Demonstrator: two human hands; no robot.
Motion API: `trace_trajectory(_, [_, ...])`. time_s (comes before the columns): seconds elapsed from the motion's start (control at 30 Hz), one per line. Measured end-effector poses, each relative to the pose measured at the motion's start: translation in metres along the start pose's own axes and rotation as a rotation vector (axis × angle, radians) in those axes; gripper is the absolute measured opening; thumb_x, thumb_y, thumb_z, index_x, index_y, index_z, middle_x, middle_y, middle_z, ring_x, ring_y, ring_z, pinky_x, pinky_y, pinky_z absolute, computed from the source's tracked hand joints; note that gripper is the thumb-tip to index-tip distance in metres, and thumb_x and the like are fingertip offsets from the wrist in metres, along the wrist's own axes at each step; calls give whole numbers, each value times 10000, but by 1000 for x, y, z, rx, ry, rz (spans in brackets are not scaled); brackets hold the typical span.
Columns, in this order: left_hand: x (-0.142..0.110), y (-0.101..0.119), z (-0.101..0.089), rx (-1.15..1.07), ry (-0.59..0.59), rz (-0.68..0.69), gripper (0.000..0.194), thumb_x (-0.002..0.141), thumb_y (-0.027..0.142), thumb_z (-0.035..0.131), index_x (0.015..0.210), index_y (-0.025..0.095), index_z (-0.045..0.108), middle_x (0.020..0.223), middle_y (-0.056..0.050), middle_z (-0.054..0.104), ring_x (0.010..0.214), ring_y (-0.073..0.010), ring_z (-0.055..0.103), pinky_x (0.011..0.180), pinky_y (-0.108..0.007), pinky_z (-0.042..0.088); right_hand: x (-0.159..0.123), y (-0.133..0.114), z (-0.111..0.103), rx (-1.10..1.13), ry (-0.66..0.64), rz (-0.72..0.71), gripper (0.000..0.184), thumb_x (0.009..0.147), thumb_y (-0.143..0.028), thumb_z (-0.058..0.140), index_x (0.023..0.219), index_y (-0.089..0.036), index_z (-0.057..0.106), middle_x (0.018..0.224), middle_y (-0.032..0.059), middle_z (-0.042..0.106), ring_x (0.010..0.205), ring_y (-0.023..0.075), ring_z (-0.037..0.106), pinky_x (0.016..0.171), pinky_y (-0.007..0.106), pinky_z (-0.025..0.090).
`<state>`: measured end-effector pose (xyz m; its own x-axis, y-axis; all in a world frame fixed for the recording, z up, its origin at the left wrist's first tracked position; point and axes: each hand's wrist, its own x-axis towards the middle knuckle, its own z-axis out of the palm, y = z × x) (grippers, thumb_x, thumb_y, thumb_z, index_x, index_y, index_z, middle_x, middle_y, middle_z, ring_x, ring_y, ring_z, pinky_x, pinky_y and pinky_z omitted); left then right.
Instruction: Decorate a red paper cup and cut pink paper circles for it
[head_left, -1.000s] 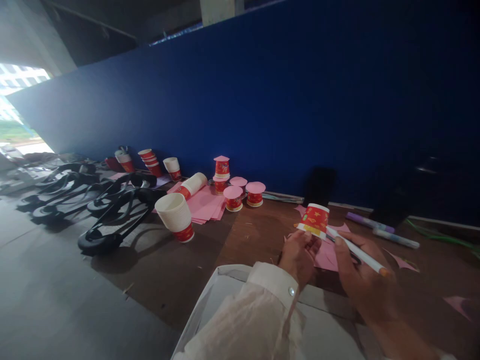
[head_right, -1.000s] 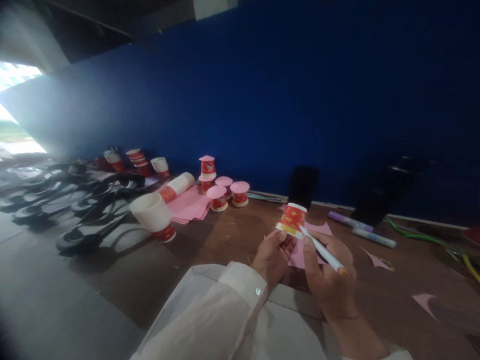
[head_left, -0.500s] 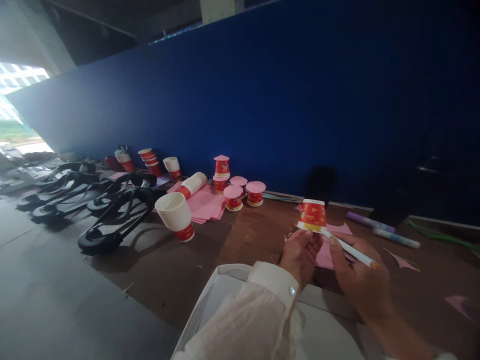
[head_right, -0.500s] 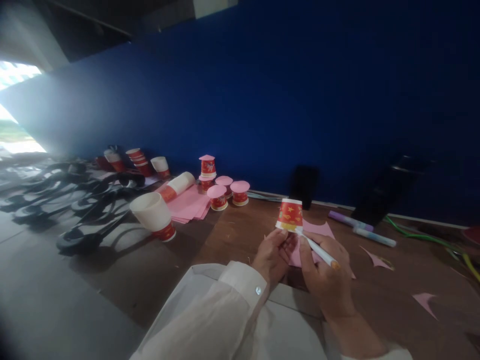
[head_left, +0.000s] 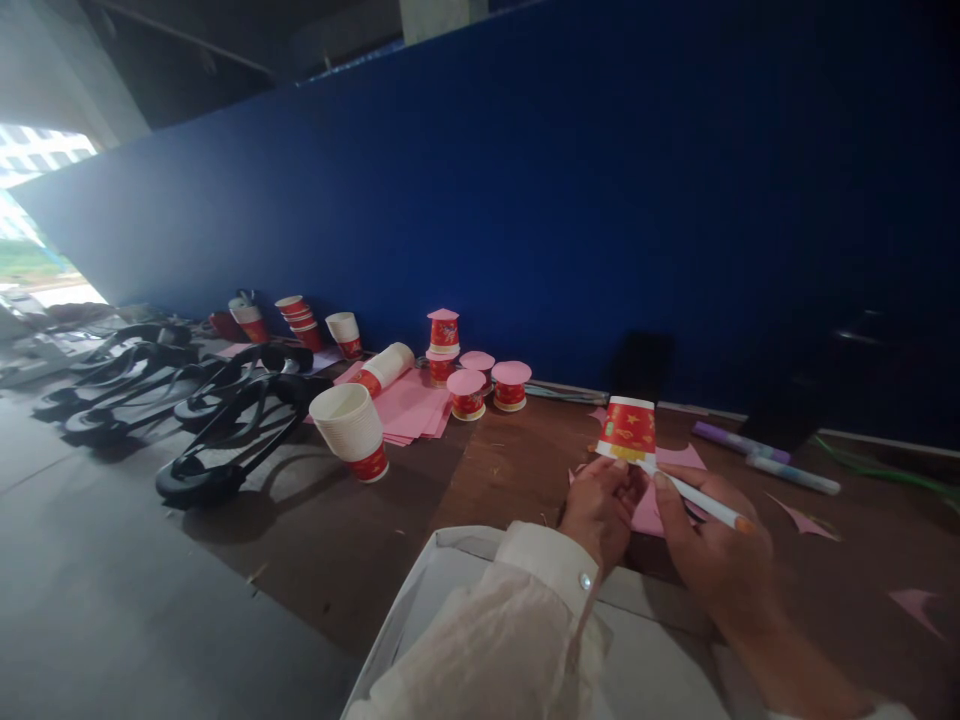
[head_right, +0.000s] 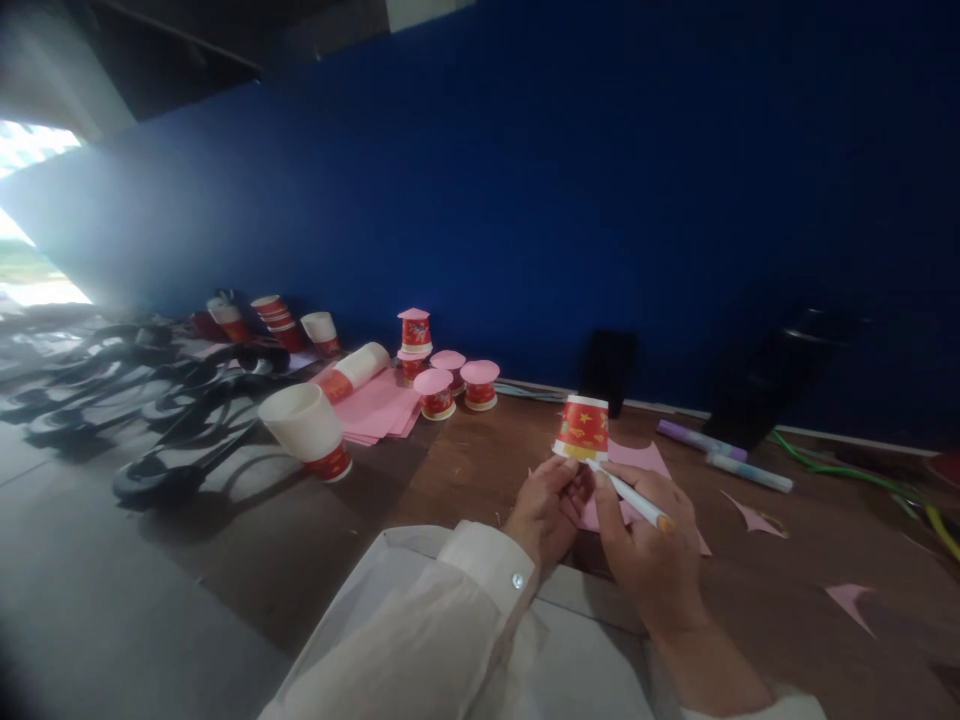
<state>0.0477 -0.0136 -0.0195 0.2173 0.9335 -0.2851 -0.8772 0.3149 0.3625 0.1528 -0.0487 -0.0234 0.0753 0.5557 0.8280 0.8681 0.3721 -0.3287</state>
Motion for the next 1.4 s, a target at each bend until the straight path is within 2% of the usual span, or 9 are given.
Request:
trace_trajectory(0.13, [0,-1,-1,31,0,9,190,680,118,844,688,124,654,722,-21,615,669,-105,611,830,-265,542,0,0,0,-20,7,-20,253,997,-383,558,963,-195,723,908,99,778,892,275,747,880,431,558])
trace_trajectory(0.33, [3,-3,-3,15,-39,9,182,677,100,847,701,124,668,716,-27,641,685,-111,624,778,-252,540,-1,1,0,-23,16,-43,238,998,-367,569,1005,-187,725,946,106,783,896,268,749,864,409,566])
trace_trajectory(0.53, [4,-5,-5,44,-55,11,227,630,122,892,738,125,692,766,-34,674,694,-113,626,802,-271,529,-2,4,1,-14,4,-5,251,1001,-389,560,1016,-203,727,947,99,784,896,268,748,868,416,565])
trace_trajectory(0.83, [1,-4,-4,51,-71,5,172,648,102,871,720,105,714,754,-40,671,690,-101,623,758,-232,518,-1,2,1,-20,10,-13,258,997,-385,563,1017,-189,730,939,105,784,886,272,747,858,413,559])
trace_trajectory(1.17, [2,-6,-3,101,-35,-4,178,619,101,870,689,108,706,741,-34,655,681,-98,612,713,-214,526,0,-1,0,-25,3,-17,254,998,-385,565,1018,-195,732,948,105,786,900,268,750,864,399,558])
trace_trajectory(1.4, [-1,-4,0,142,12,8,279,590,173,940,695,120,687,748,-27,644,710,-122,626,801,-271,543,-1,2,0,2,-19,-13,260,993,-402,567,994,-206,739,934,99,783,890,266,742,864,409,554])
